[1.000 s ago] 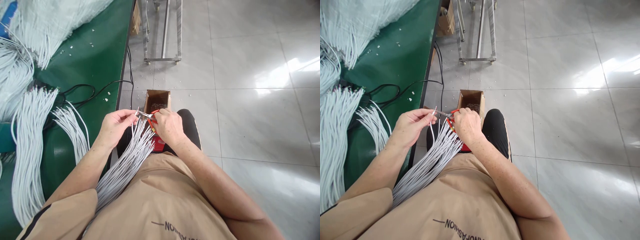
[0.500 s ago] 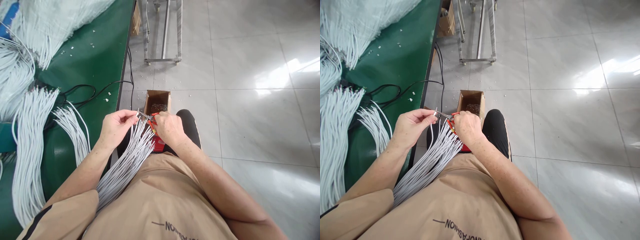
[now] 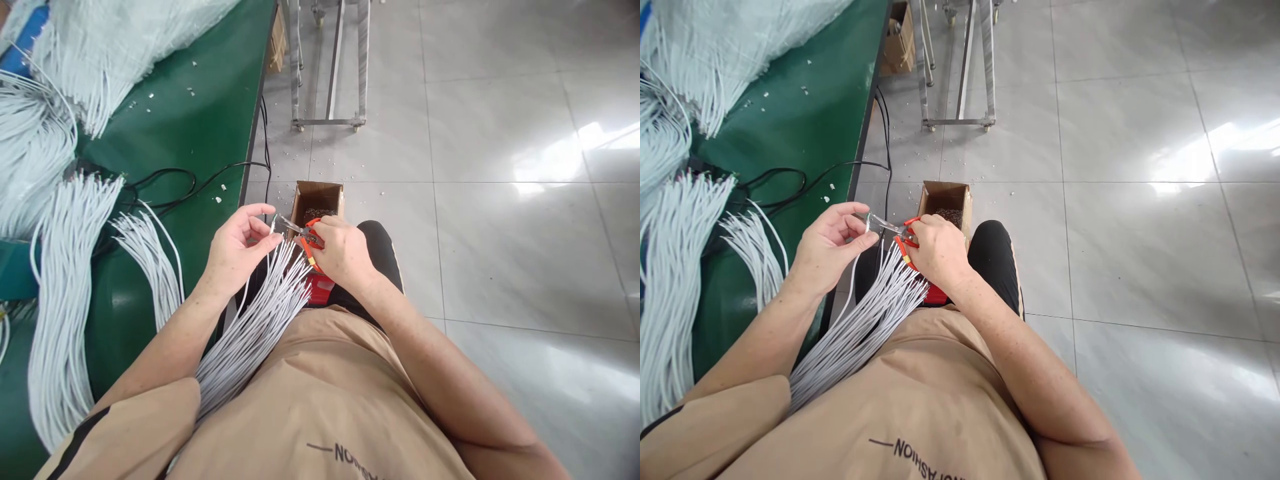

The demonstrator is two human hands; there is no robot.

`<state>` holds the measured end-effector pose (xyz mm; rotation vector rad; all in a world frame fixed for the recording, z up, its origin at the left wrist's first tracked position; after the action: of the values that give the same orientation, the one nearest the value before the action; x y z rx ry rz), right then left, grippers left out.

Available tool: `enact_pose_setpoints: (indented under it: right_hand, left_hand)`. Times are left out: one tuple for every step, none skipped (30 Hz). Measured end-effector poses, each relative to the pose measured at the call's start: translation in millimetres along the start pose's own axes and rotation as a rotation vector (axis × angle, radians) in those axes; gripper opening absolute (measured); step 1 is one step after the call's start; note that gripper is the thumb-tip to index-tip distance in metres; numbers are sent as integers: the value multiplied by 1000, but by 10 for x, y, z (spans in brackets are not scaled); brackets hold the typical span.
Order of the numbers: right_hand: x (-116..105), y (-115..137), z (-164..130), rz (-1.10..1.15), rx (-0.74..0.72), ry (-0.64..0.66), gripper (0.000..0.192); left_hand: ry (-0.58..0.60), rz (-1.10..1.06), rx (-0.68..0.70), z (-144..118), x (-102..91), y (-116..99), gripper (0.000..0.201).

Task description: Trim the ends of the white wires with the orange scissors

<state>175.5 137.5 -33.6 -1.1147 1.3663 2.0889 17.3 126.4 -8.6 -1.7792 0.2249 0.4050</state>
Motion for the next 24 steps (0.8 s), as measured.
enact_pose_setpoints:
  right_hand:
    - [-1,23,3,-29,-25,-1,22]
    - [0,45,5,-57,-47,-1,20]
    - [2,64,9,-83,-66,-2,20]
    - [2,81,12,-107,-81,-3,19]
    - [0,94,16,-129,-90,-4,20]
    - [-5,103,20,-150,-93,-4,22]
    - [-13,108,24,-169,-89,-3,24]
    - [-19,111,27,-187,-83,5,26]
    - [-21,113,30,-203,-74,21,28]
    - [-18,113,32,-217,-66,43,28]
    - [-12,112,32,-230,-57,69,28]
    - [-5,110,31,-243,-49,98,26]
    - [4,108,30,-254,-41,125,25]
    - [11,105,28,-263,-35,150,23]
    - [18,100,27,-271,-28,172,22]
    - [25,95,26,-277,-22,192,22]
    - [32,91,24,-279,-17,208,22]
    - [38,90,23,-279,-13,221,23]
    - [44,90,21,-277,-11,230,23]
    - [50,94,18,-276,-11,236,24]
    - [54,98,15,-278,-11,238,25]
    - [58,103,11,-281,-12,238,26]
    - [61,108,7,-286,-11,236,27]
    - [64,111,3,-291,-10,233,28]
  left_hand:
    - [2,10,4,-2,3,-7,42]
    - [3,18,5,-3,6,-7,42]
    - [1,24,3,-4,5,-1,42]
    - [-5,25,-3,-4,1,12,41]
    - [-12,24,-13,-4,-3,29,38]
    - [-20,21,-23,-5,-8,48,35]
    - [-30,18,-34,-7,-14,66,31]
    - [-41,17,-42,-10,-20,80,28]
    - [-52,20,-48,-14,-26,89,25]
    - [-65,29,-50,-20,-33,91,23]
    - [-77,41,-48,-26,-41,86,21]
    - [-87,55,-43,-33,-47,76,20]
    - [-93,69,-37,-39,-51,64,19]
    - [-96,82,-31,-44,-52,52,18]
    - [-97,92,-26,-48,-53,41,17]
    - [-97,101,-23,-51,-53,33,16]
    - [-98,107,-22,-53,-54,28,16]
    - [-101,114,-18,-54,-55,22,15]
    - [-104,122,-13,-55,-57,16,15]
    - [-105,130,-8,-55,-55,11,15]
    - [-107,137,-3,-54,-54,6,15]
    - [-109,143,0,-53,-54,3,15]
    - [-115,147,2,-53,-57,0,15]
    - [-122,149,2,-52,-61,-1,16]
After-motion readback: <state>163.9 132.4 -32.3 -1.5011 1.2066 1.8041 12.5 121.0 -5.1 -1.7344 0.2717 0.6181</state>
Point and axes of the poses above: each hand's wrist, its own z-axis towards the middle knuckle, its own x-axis out of the palm, y = z × x, the point moved 9 cm from there along z, towards the middle knuckle, and after that the axes turned 7 degrees about -x, right-handed, at the moved point
